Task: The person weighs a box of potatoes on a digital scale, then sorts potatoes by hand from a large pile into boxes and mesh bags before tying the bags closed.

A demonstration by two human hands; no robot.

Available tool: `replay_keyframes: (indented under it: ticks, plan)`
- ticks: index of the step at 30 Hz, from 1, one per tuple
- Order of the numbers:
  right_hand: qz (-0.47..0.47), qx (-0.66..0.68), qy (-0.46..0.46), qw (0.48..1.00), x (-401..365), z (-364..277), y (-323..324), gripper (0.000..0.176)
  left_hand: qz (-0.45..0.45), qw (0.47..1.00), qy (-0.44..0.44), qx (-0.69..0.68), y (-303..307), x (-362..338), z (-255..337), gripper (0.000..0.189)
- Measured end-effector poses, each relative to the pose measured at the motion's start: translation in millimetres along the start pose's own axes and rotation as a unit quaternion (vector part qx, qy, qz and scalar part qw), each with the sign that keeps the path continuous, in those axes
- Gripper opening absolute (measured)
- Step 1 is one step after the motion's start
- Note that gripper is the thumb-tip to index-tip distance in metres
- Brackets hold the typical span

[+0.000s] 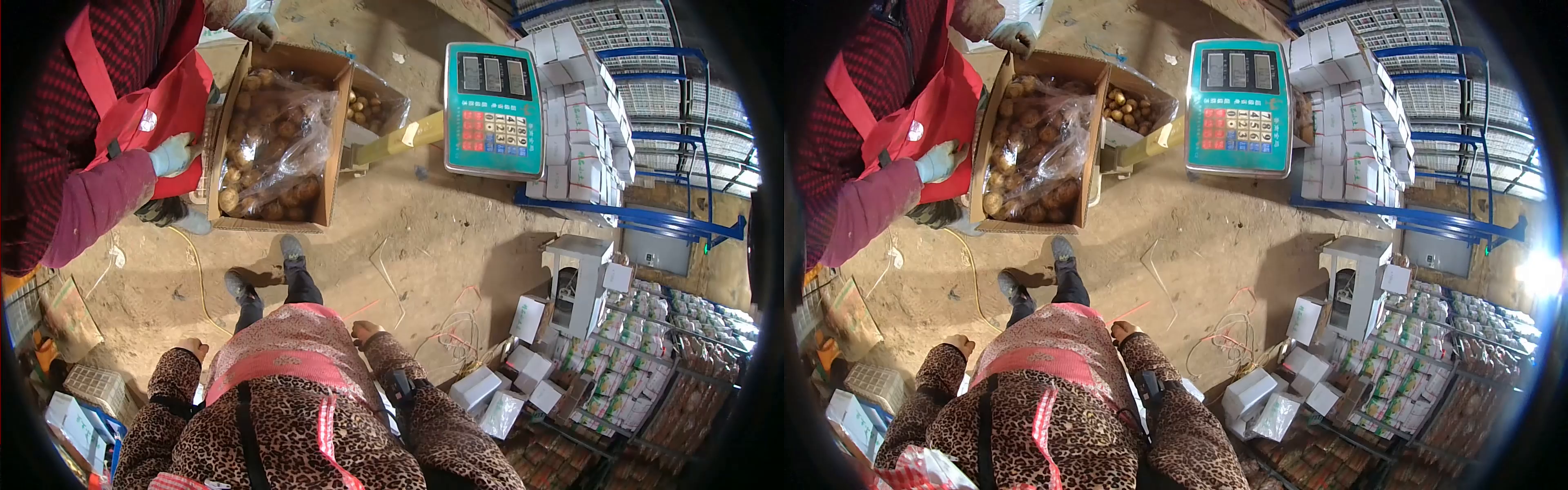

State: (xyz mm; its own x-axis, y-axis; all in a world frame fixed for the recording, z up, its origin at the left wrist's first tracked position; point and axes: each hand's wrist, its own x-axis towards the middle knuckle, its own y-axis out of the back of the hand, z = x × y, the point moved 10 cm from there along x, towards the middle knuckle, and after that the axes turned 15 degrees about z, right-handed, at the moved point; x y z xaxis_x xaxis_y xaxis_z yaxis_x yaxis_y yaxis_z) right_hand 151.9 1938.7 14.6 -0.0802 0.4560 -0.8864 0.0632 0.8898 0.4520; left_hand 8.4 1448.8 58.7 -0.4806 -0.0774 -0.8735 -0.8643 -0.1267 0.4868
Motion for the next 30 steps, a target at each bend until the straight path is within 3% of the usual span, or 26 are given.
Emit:
replay_keyframes:
  ticks: [11, 20, 23, 26, 29, 30]
  plan:
    - [0.004, -0.020, 0.017, 1.000, 13, 8, 19, 0.037, -0.046, 0.999, 0.004, 0.028, -26, -1, 14, 0.055]
    - [0.009, -0.024, 0.029, 0.999, -8, -15, 23, 0.040, -0.011, 1.000, 0.007, 0.001, -51, 21, -9, 0.049]
    - [0.009, 0.007, 0.033, 0.999, -9, -5, 12, 0.040, 0.067, 0.997, -0.030, 0.014, -52, 35, -22, 0.047]
    - [-0.001, 0.009, 0.017, 1.000, -14, 3, 2, 0.038, 0.039, 0.998, 0.018, -0.043, -39, 24, -31, 0.044]
    - [-0.054, -0.086, 0.132, 0.986, 9, 17, -17, 0.035, 0.037, 0.994, 0.050, -0.092, -33, 18, -47, 0.042]
    - [-0.006, 0.028, 0.009, 1.000, -13, 14, -11, 0.033, 0.062, 0.994, 0.037, -0.087, -40, 29, -57, 0.032]
